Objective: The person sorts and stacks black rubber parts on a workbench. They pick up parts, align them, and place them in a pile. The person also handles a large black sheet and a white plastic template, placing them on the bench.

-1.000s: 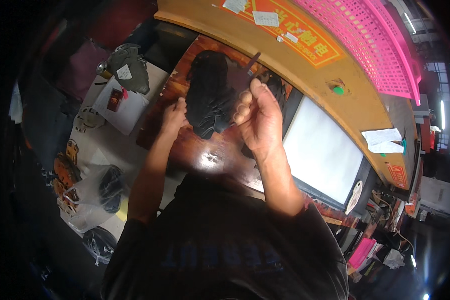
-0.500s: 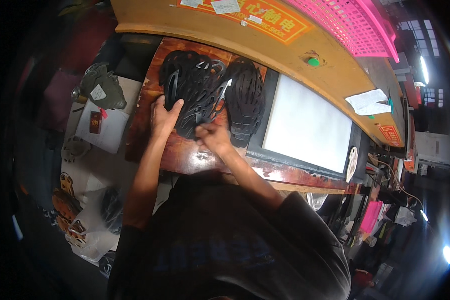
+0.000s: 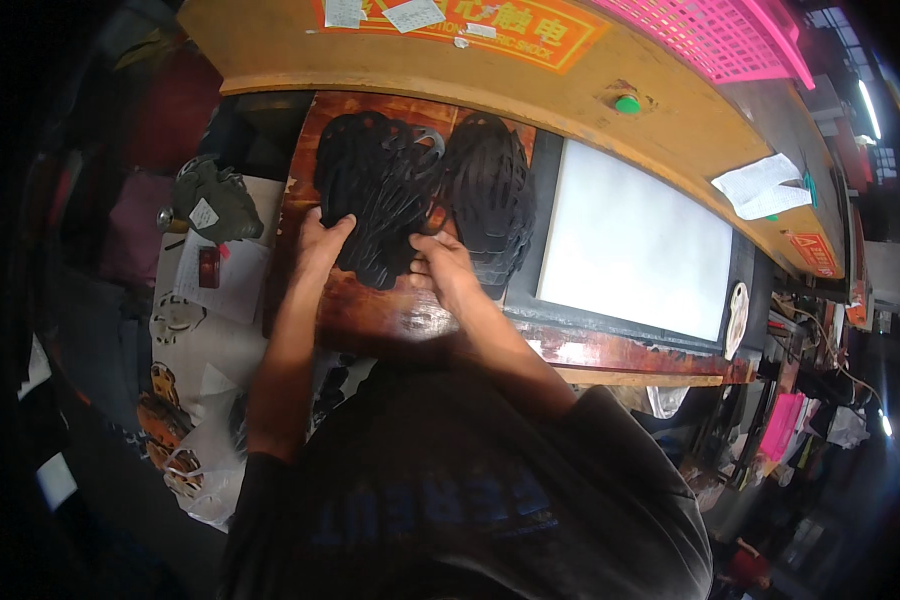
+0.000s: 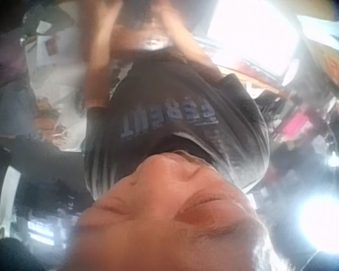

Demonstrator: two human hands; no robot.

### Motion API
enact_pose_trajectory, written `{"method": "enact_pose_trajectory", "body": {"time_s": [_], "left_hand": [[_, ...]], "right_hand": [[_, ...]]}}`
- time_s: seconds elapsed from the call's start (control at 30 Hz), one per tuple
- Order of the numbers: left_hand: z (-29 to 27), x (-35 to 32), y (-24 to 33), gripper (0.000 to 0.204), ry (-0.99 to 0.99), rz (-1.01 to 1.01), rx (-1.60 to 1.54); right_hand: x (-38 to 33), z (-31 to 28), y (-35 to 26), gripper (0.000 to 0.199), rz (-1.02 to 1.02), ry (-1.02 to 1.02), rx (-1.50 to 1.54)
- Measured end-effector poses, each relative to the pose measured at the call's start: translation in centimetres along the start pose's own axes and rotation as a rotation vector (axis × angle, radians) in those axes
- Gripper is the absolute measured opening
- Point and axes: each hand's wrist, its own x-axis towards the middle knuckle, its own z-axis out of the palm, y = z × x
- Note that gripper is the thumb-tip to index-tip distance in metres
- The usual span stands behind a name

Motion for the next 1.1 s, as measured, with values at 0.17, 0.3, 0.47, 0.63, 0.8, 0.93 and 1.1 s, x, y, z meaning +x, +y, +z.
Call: {"method": "enact_pose_trajectory", "body": {"time_s": [0.17, 0.3, 0.47, 0.63, 0.8, 0.93, 1.1], "left_hand": [[0.2, -0.5, 0.0, 0.065, 0.004, -0.003, 0.027], [0.1, -0.4, -0.3, 0.068, -0.013, -0.003, -0.004], [0.1, -0.1, -0.7, 0.07, -0.049, -0.01, -0.044], [0.5, -0.3, -1.1, 0.066, 0.01, 0.03, -0.046], [0.0, 0.1, -1.7, 0.053, -0.045, 0.036, -0.145], [-1.4, 0.2, -1.2, 0.07, -0.102, -0.351, -0.461], [-3.0, -0.2, 1.1, 0.071, 0.134, 0.003, -0.075]], "right_hand": [[-4.2, -1.1, -5.8, 0.006, -0.136, -0.16, 0.22], [-4.9, 2.0, -12.7, 0.01, -0.323, -0.317, 0.453], [-9.6, 7.6, -18.6, 0.015, -0.555, -0.588, 0.348], [-11.5, 11.4, -17.9, 0.017, -0.709, -0.609, 0.123], [-6.1, 11.8, -11.3, 0.017, -0.668, -0.376, -0.153], [-1.7, 9.5, -1.7, 0.027, -0.164, -0.125, -0.392], [-0.9, 1.6, 3.7, 0.028, -0.157, 0.017, -0.37]]}}
